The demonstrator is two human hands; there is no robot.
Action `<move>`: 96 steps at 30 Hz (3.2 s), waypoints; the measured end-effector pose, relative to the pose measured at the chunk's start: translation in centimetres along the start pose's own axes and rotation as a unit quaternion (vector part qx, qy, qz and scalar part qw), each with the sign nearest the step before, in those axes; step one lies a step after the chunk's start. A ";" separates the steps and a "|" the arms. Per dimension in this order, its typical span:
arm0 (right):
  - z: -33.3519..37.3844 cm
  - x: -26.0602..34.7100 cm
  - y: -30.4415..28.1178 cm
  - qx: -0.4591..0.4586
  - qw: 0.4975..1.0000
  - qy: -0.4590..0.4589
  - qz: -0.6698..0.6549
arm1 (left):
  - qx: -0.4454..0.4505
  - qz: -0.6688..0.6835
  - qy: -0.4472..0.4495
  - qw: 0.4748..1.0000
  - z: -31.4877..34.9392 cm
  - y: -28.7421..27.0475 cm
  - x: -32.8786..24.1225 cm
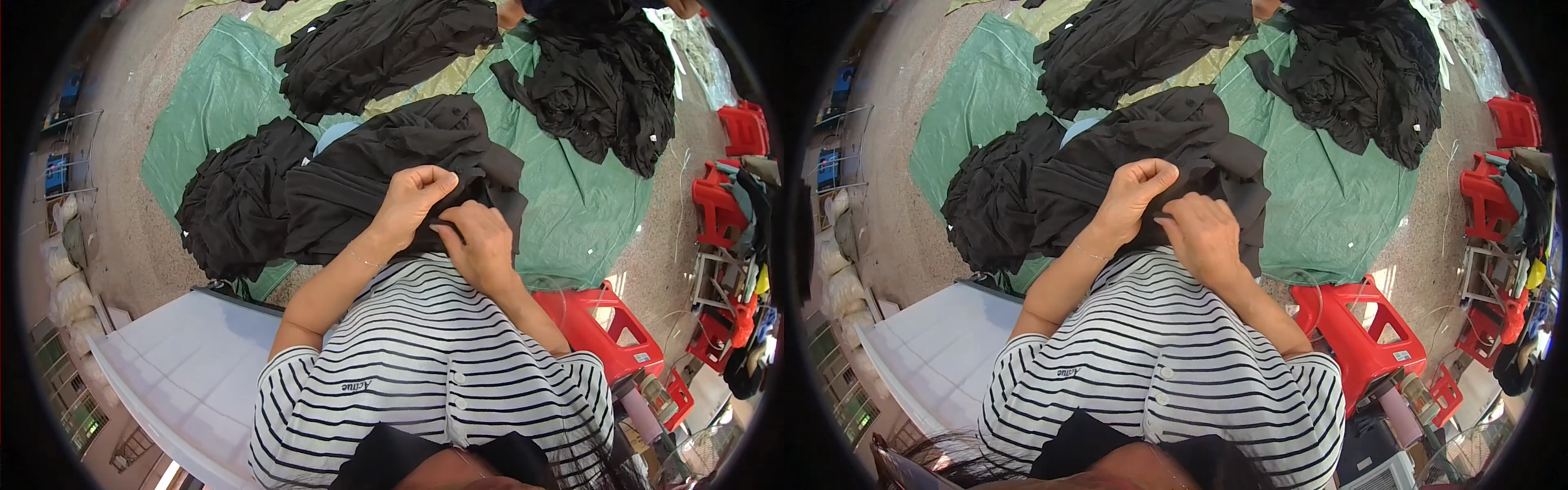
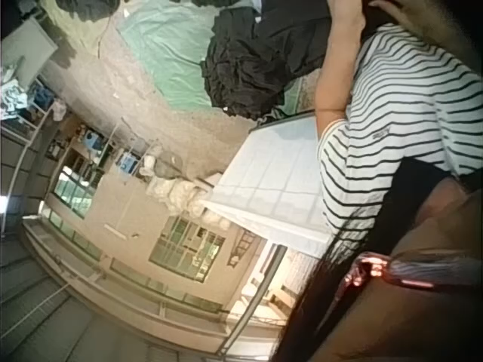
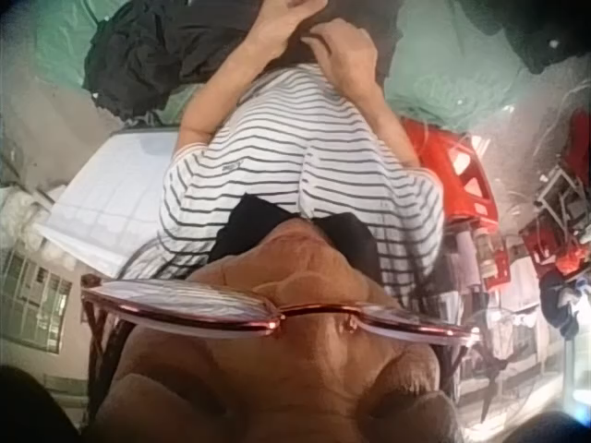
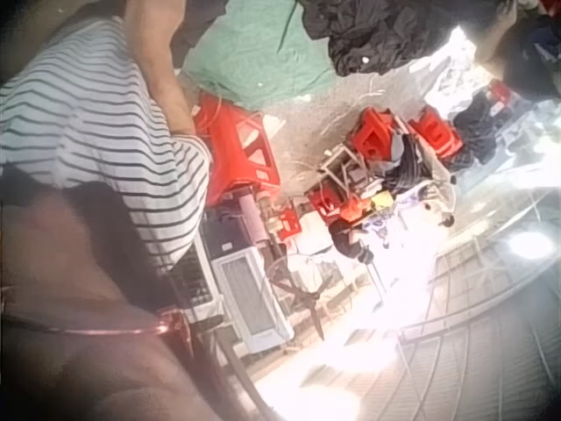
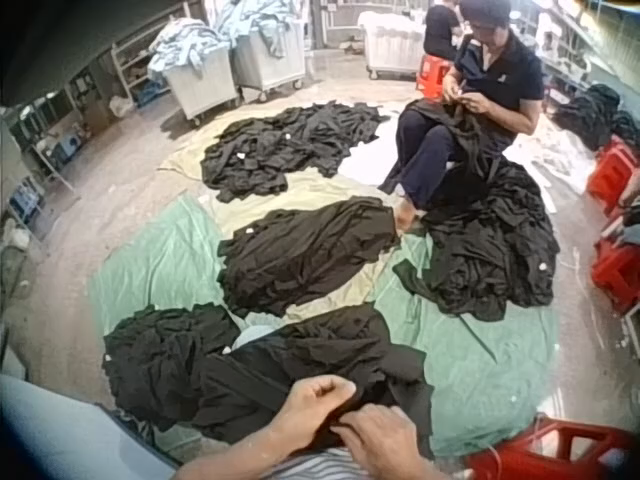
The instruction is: Inspecting and sorting pieces of black fabric in a textile manufacturing facility.
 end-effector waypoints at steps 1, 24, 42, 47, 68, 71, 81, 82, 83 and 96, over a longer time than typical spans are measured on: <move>-0.1 -0.2 -0.4 -0.001 1.000 0.000 0.000 | -0.018 0.002 -0.005 1.000 0.1 -0.2 0.3; -1.5 -1.5 -2.3 -0.027 0.997 0.021 -0.074 | 0.035 -0.089 0.039 0.995 0.8 -1.6 0.2; -0.7 -1.3 -1.8 0.001 0.997 -0.026 -0.077 | 0.036 -0.292 0.156 0.943 2.5 -1.1 -0.1; -0.3 -2.3 -1.3 0.014 0.994 0.009 -0.109 | 0.042 -0.314 0.196 0.928 3.4 -0.7 -0.3; 1.8 -6.5 3.2 0.111 0.704 0.340 -0.614 | 0.007 -0.226 0.131 0.965 3.4 -1.6 1.1; 1.6 -6.7 2.4 0.100 0.789 0.336 -0.505 | 0.008 -0.214 0.086 0.973 3.0 -2.0 1.2; 0.9 1.6 -0.6 0.081 0.994 -0.069 -0.028 | 0.212 -0.423 -0.045 0.880 0.1 -0.3 2.3; 1.1 1.6 -0.3 0.078 0.994 -0.068 -0.027 | 0.193 -0.351 -0.019 0.916 -0.2 0.5 1.8; 1.3 1.4 -0.1 0.081 0.995 -0.054 -0.007 | 0.144 -0.314 -0.020 0.938 -0.2 0.4 1.4; 0.1 -2.3 -1.6 0.112 0.982 0.064 -0.139 | -0.052 0.031 0.059 0.996 1.2 -0.1 -0.2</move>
Point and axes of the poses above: each hand's wrist, its own z-axis away from the middle knuckle, its own y-axis out of the palm, x = y × z, the point moved 6 cm from there along -z, towards the middle knuckle, and after that the axes turned 2 degrees about -z, right-handed, at the moved point
